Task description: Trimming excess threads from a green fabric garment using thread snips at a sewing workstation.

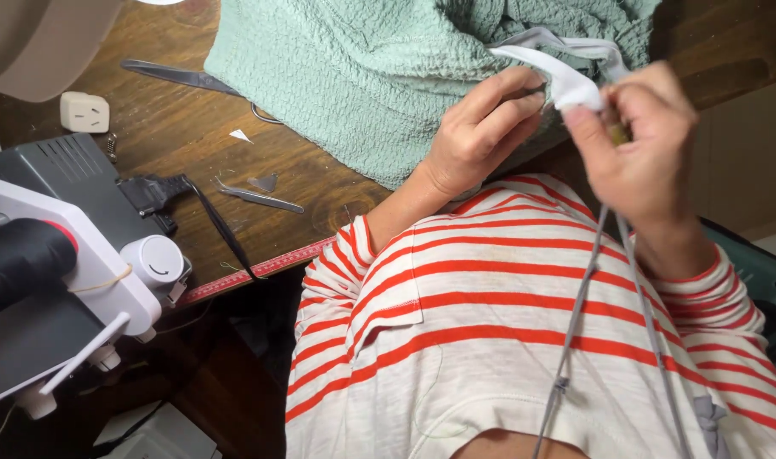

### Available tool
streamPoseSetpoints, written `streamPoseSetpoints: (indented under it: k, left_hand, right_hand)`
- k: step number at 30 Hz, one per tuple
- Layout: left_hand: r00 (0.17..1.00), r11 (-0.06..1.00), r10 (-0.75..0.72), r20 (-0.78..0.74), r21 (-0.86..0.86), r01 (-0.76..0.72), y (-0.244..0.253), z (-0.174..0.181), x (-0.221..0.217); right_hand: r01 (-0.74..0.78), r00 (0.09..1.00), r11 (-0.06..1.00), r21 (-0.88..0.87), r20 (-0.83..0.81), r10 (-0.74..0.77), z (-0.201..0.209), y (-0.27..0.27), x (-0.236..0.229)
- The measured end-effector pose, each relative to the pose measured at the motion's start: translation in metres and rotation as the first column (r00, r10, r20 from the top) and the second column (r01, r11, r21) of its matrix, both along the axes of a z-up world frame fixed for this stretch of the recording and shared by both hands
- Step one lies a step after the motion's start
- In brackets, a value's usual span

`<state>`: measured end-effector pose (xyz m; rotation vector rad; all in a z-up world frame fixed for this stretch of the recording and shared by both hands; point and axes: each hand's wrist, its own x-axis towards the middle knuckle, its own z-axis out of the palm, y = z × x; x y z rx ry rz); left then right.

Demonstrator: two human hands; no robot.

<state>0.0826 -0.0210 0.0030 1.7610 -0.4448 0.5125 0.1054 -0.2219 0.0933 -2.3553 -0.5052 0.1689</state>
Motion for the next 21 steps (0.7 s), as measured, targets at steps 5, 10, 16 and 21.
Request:
streamPoseSetpoints:
  k: [5, 10, 16, 21]
  left_hand:
    - [0.999, 0.999, 0.028, -0.042, -0.039, -0.029, -0.004, 0.001, -0.002]
    - [0.997, 0.997, 0.071, -0.039, -0.028, -0.073, -0.008, -0.009, 0.001]
    - [0.998, 0.997, 0.064, -0.014, -0.041, -0.064, -0.009, -0.004, 0.009]
    - [0.999, 0.999, 0.040, 0.020, -0.034, -0.039, -0.007, -0.003, 0.009]
  right_hand:
    - [-0.094, 0.995, 0.975, 0.201, 0.004, 0.096, -0.032, -0.019, 0.041]
    - [-0.089, 0.972, 0.995, -0.052, 0.213, 0.098, 0.006, 0.006, 0.033]
    - [0.221, 0.546, 0.927, 0.303, -0.826, 0.140, 0.016, -0.006, -0.001]
    - [0.417, 0.456, 0.872, 0.258, -0.889, 0.044, 0.001, 0.011, 0.002]
